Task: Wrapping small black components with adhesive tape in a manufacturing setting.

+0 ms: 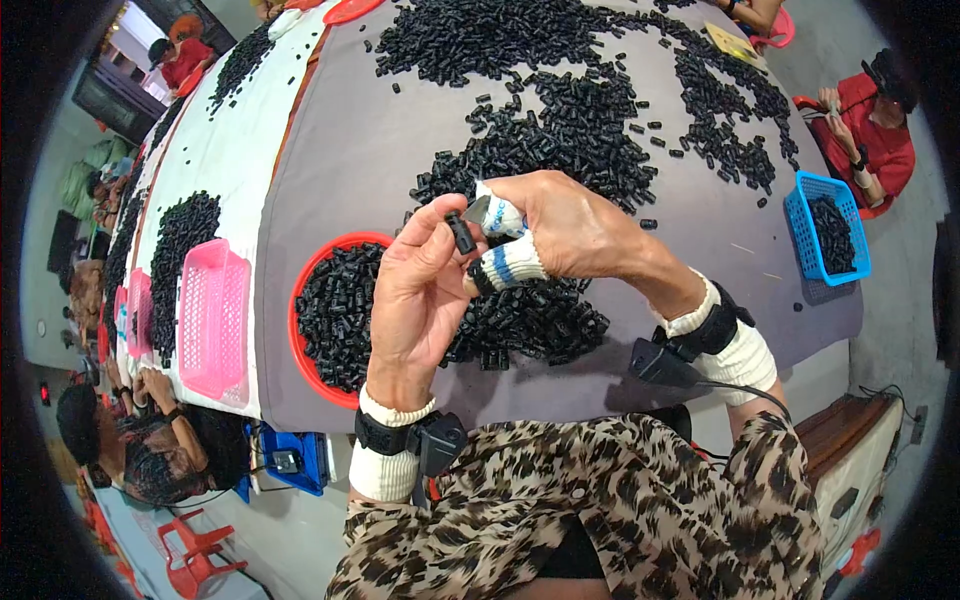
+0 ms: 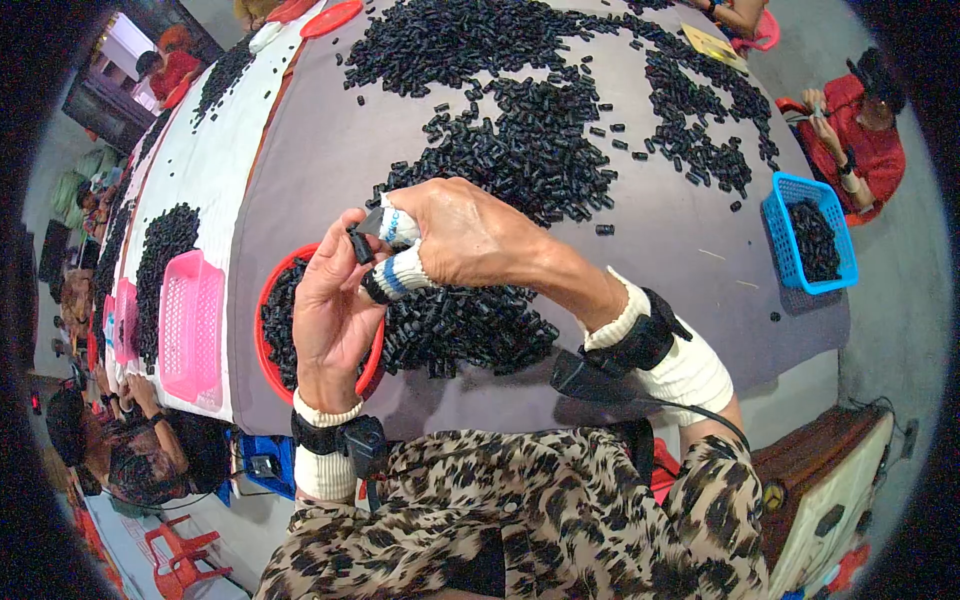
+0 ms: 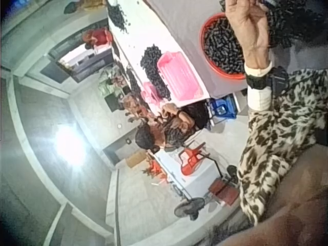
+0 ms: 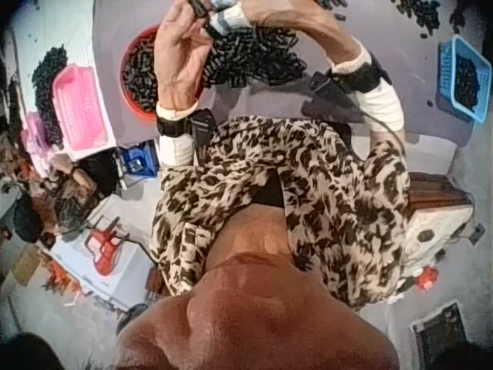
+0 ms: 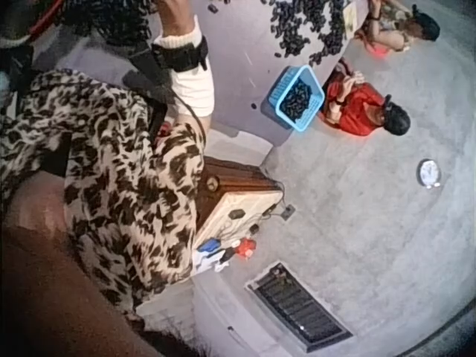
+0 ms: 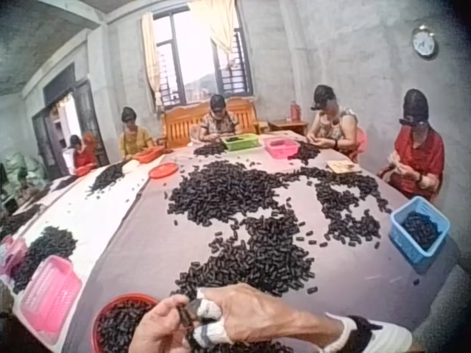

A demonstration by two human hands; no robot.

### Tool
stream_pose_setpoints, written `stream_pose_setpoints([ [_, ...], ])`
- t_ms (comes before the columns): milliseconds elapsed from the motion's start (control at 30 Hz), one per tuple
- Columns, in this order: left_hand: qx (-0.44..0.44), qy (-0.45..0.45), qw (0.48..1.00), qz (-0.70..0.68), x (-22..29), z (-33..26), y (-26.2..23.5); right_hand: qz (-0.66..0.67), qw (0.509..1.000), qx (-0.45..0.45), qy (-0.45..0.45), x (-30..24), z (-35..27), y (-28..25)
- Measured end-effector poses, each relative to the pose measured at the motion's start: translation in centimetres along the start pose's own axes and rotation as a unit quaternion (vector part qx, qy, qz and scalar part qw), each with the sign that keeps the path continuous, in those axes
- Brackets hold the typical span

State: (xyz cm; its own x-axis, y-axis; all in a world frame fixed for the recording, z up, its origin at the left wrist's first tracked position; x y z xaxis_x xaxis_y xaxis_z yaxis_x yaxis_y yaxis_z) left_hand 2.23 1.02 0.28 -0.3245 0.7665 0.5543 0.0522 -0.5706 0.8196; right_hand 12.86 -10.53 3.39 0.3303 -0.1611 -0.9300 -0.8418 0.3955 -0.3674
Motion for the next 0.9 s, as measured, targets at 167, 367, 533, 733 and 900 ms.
stream_pose_setpoints([
  [167, -0.01, -0.001, 1.0, 0.0, -0.26, -0.03, 0.24, -0.036, 0.999, -0.005, 0.007, -0.04, -0.04, -0.28],
  [367, -0.007, -0.007, 1.0, 0.023, -0.3, 0.04, 0.07, -0.051, 0.999, -0.017, -0.004, -0.16, -0.06, -0.36],
  [533, 0.016, -0.003, 0.999, 0.048, -0.48, 0.05, -0.12, -0.044, 0.999, -0.024, -0.009, -0.36, -0.23, -0.34],
  [733, -0.018, -0.013, 1.0, 0.016, -0.36, 0.15, 0.3, -0.011, 1.0, -0.001, 0.002, 0.08, -0.38, -0.38],
  [900, 0.008, -0.007, 0.999, 0.047, -0.38, 0.08, 0.17, -0.038, 0.999, -0.007, -0.011, 0.16, -0.19, -0.3],
])
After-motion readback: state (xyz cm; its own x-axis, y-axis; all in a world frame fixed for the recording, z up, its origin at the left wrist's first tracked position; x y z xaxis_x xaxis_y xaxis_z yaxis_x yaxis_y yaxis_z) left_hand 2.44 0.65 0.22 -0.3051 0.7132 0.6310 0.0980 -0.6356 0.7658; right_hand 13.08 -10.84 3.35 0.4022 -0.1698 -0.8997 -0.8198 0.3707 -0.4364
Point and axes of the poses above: each hand's wrist, its own z-axis towards the middle knuckle, its own y-axis out of the palm, x = y × z, the point moved 2 cm from there along z, towards the middle knuckle, and after that the axes turned 9 degrees about y, right-handed, at the moved point
